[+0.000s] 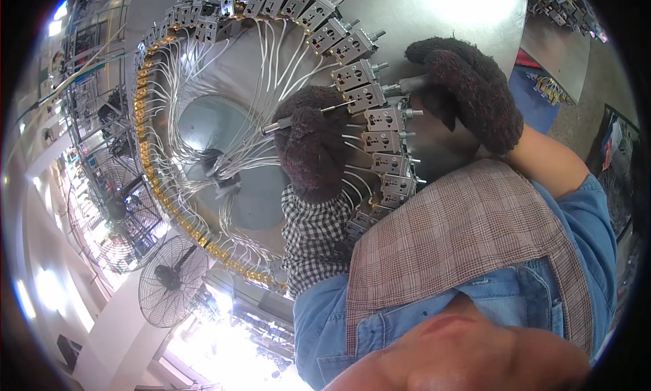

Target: Assembling and organizing multiple wire harnesses on a circular fixture and then moving them.

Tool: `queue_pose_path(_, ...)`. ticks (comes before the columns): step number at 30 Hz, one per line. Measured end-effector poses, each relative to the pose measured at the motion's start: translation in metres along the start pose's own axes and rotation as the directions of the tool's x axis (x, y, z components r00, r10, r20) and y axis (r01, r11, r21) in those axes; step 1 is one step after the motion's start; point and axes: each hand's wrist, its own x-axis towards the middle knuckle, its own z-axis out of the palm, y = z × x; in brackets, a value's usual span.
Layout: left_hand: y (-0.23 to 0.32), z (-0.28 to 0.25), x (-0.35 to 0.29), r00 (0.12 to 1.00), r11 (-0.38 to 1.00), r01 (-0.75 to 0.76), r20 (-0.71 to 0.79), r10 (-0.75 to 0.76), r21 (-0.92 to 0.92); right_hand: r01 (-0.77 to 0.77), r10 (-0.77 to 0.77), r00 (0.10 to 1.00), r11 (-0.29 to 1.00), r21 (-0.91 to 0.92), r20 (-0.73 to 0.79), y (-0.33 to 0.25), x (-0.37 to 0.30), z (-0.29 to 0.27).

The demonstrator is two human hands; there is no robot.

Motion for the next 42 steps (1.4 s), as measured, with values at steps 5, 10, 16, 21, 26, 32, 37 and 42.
queue_pose_path(5, 0.004, -0.002, 0.001, 0.988, 0.954, 0.141, 0.091, -0.121, -0.265, -0.303, 0.302, 0.953, 0.953, -0.026, -0.041, -0.021, 0.000, 0.004)
queue_pose_path(10, 0.006, 0.001, -0.002, 0.986, 0.957, 0.168, 0.031, -0.165, -0.237, -0.373, 0.372, 0.925, 0.928, 0.000, -0.078, -0.031, 0.000, 0.010)
queue_pose_path(16, 0.005, 0.002, -0.001, 0.995, 0.996, 0.091, 0.035, -0.091, -0.016, -0.029, 0.012, 0.998, 0.962, -0.271, -0.062, -0.011, 0.004, 0.011)
queue_pose_path(21, 0.002, 0.001, -0.002, 0.984, 0.902, 0.174, 0.041, -0.172, -0.395, 0.458, -0.385, 0.884, 0.606, -0.651, 0.265, 0.006, 0.004, -0.009)
queue_pose_path(26, 0.000, 0.000, -0.001, 1.000, 0.997, 0.011, 0.021, -0.013, 0.081, 0.062, -0.036, 0.997, 0.912, -0.405, 0.071, -0.009, 0.001, -0.002)
queue_pose_path(32, 0.002, -0.004, -0.002, 0.987, 0.964, 0.158, 0.054, -0.150, -0.215, -0.375, 0.374, 0.924, 0.927, 0.011, -0.077, -0.034, 0.004, 0.010)
queue_pose_path(37, 0.001, -0.003, -0.004, 0.981, 0.915, 0.186, 0.024, -0.191, -0.359, -0.389, 0.390, 0.918, 0.921, 0.034, -0.063, -0.032, 0.006, 0.009)
queue_pose_path(42, 0.004, -0.001, -0.002, 0.983, 0.936, 0.178, 0.009, -0.184, -0.303, -0.419, 0.415, 0.906, 0.907, -0.037, -0.078, -0.045, 0.002, 0.003)
